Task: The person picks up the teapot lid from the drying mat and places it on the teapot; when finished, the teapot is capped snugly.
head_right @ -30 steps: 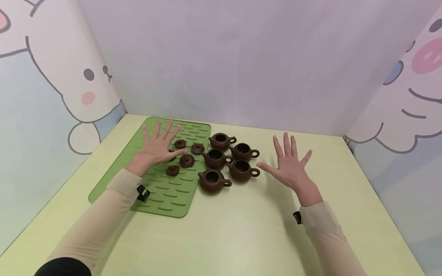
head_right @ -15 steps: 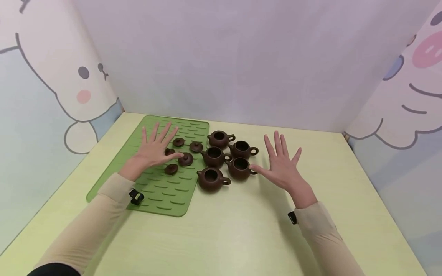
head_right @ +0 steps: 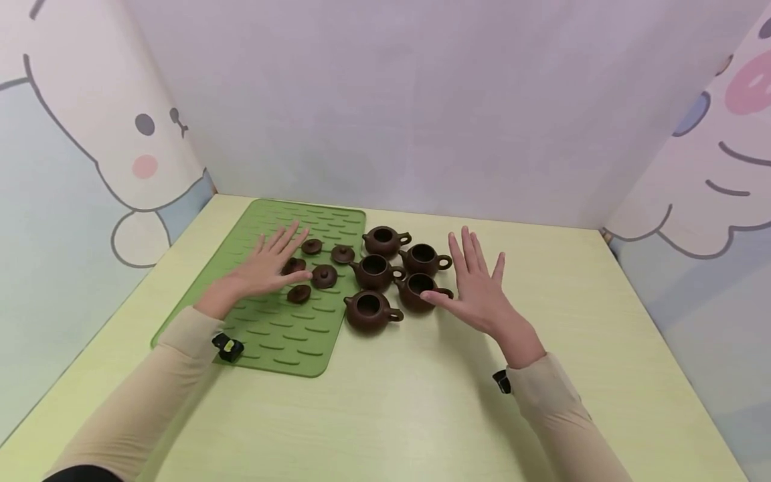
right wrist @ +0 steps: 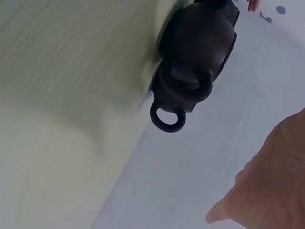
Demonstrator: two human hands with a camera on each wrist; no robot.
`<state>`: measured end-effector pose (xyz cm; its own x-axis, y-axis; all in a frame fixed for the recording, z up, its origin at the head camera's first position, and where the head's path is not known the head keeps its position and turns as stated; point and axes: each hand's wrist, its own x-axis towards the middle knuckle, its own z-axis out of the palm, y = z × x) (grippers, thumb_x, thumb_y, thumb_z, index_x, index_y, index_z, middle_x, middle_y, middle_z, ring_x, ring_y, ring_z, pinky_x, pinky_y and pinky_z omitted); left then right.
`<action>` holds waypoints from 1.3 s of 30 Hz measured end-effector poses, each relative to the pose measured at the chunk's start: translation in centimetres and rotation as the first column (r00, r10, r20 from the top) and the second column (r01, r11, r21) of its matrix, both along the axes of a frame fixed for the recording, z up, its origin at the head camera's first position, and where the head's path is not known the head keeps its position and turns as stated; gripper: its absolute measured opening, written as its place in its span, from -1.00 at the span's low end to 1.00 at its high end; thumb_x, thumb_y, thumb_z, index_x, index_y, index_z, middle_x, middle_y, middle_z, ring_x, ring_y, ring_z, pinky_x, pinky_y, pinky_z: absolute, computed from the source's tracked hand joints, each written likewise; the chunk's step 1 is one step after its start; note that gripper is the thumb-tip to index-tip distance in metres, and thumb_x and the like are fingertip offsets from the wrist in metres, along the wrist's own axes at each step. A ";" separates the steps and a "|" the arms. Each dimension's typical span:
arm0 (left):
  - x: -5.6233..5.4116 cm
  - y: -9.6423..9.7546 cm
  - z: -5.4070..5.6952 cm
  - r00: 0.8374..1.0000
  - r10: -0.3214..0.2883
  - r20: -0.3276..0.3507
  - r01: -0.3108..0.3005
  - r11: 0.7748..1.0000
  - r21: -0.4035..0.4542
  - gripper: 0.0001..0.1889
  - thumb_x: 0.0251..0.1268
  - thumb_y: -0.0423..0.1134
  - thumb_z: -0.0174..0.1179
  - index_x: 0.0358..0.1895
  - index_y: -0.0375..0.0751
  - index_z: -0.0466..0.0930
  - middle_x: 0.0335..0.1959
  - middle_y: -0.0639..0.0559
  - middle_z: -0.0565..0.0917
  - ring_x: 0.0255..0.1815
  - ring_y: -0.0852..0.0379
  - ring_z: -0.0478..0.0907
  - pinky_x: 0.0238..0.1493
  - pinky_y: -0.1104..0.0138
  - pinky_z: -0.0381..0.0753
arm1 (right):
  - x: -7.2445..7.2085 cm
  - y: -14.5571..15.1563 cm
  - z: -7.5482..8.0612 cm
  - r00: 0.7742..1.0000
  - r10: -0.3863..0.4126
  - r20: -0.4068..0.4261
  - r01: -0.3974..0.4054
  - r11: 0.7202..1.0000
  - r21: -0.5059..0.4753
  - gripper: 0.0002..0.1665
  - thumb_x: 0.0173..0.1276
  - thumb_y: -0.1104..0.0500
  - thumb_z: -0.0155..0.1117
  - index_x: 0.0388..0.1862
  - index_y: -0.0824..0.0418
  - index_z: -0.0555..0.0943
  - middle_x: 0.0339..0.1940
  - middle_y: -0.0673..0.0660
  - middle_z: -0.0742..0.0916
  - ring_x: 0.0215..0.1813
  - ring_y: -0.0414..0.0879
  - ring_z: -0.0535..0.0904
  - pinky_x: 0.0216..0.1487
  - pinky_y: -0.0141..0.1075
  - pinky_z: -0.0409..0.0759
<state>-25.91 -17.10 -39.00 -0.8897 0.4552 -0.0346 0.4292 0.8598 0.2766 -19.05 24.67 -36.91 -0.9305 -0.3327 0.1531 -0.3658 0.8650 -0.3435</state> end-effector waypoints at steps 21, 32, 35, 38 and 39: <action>0.0 -2.5 -0.2 0.927 -0.211 0.312 0.065 0.906 0.419 -0.07 0.43 0.13 0.13 0.64 0.05 -0.27 0.68 -0.11 -0.20 0.65 -0.29 -0.19 0.51 -0.35 -0.04 | 0.7 -1.7 0.5 0.963 0.215 0.162 -0.161 0.943 -0.292 0.23 0.46 0.01 0.25 0.61 -0.08 -0.52 0.66 -0.08 -0.32 0.69 -0.04 -0.38 0.63 0.20 -0.14; 0.4 -3.0 -0.1 0.930 -0.230 0.286 0.059 0.863 0.503 -0.17 0.31 -0.09 0.33 0.58 -0.11 0.12 0.61 -0.12 0.16 0.60 -0.20 0.10 0.54 -0.18 0.15 | 0.9 -1.6 0.3 0.950 0.265 0.163 -0.204 0.927 -0.316 0.14 0.42 -0.05 0.29 0.67 -0.01 -0.26 0.70 0.02 -0.07 0.69 0.09 -0.11 0.58 0.24 0.03; 0.3 -3.0 -0.2 0.933 -0.229 0.277 0.063 0.863 0.501 -0.22 0.29 -0.12 0.35 0.53 -0.15 0.22 0.55 -0.14 0.28 0.56 -0.19 0.21 0.51 -0.14 0.25 | 0.9 -1.6 0.2 0.949 0.270 0.160 -0.209 0.925 -0.319 0.13 0.39 -0.07 0.32 0.67 -0.02 -0.19 0.69 0.03 0.01 0.67 0.12 -0.02 0.57 0.24 0.09; 0.2 -3.1 -0.2 0.925 -0.248 0.288 0.062 0.846 0.530 -0.27 0.29 -0.19 0.36 0.49 -0.23 0.29 0.50 -0.17 0.36 0.52 -0.19 0.29 0.48 -0.09 0.32 | 0.9 -1.7 0.2 0.948 0.274 0.160 -0.214 0.924 -0.316 0.09 0.38 -0.07 0.34 0.67 -0.03 -0.11 0.68 0.02 0.09 0.65 0.12 0.07 0.56 0.20 0.15; 0.1 -3.1 -0.2 0.921 -0.258 0.293 0.062 0.838 0.542 -0.29 0.29 -0.21 0.36 0.47 -0.25 0.31 0.48 -0.18 0.38 0.50 -0.19 0.31 0.46 -0.08 0.35 | 0.8 -1.7 0.1 0.947 0.276 0.164 -0.215 0.924 -0.317 0.08 0.38 -0.07 0.34 0.66 -0.04 -0.09 0.68 0.02 0.11 0.64 0.11 0.10 0.56 0.18 0.17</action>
